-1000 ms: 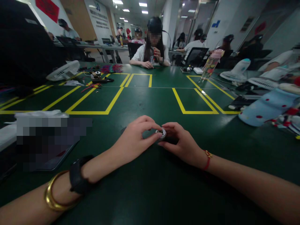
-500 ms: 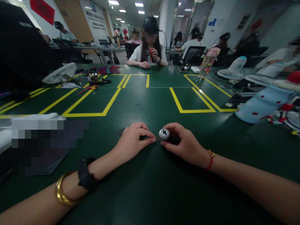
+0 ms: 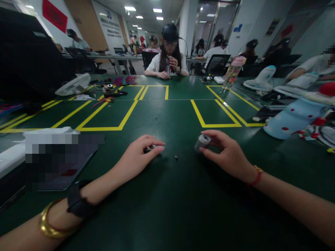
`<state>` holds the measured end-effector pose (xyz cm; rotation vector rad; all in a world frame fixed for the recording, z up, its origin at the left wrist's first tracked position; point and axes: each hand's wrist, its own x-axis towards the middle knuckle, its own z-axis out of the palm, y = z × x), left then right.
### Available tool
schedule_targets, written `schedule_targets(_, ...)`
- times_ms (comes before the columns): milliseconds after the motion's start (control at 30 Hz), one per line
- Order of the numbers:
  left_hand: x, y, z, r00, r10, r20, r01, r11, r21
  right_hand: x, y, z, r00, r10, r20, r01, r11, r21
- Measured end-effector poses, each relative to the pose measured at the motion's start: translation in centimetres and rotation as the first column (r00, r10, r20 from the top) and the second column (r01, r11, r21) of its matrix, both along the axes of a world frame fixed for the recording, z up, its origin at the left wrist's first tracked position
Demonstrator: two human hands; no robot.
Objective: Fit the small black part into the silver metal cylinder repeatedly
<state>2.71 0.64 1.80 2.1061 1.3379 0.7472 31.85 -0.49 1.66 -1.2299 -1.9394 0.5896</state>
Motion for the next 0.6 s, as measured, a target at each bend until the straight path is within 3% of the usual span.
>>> schedule_targets(67,-1.4,-0.1,0.1,0.998,0.065,0.002,-0.065,0.998,-0.025,4.3,0.1,0.3,0.972,-0.225,0.068,0.221,0.973,0.064)
schedule_targets(167,-2.5,-0.2,-0.3,0.989,0.147,0.014,-0.146,0.987,-0.063,12.0,-0.1,0.0,0.782,-0.585,0.215,0.554,0.81,0.191)
schedule_targets(233,-2.5,-0.1,-0.7,0.985,0.174,0.02,-0.172,0.983,-0.07,16.3,-0.5,-0.6,0.679,-0.668,0.305,0.607,0.744,0.278)
schedule_targets(333,-2.1,0.0,-1.1,0.984,0.175,0.013,-0.174,0.983,-0.057,19.6,-1.2,-1.6,0.654,-0.66,0.37,0.59,0.751,0.297)
schedule_targets(400,-1.9,0.0,-1.1,0.985,0.173,0.005,-0.172,0.984,-0.041,19.3,-1.5,-1.8,0.627,-0.683,0.374,0.599,0.73,0.328)
schedule_targets(500,-1.9,0.0,-1.1,0.984,0.176,-0.009,-0.176,0.984,-0.029,15.4,-1.7,-1.2,0.573,-0.748,0.334,0.524,0.648,0.553)
schedule_targets(533,-1.9,0.0,-1.2,0.984,0.176,-0.013,-0.176,0.984,-0.026,13.4,-1.7,-0.9,0.615,-0.71,0.343,0.445,0.672,0.592)
schedule_targets(600,-1.9,0.0,-1.2,0.985,0.172,-0.024,-0.173,0.985,-0.023,8.6,-1.7,-0.3,0.782,-0.469,0.409,0.229,0.828,0.512)
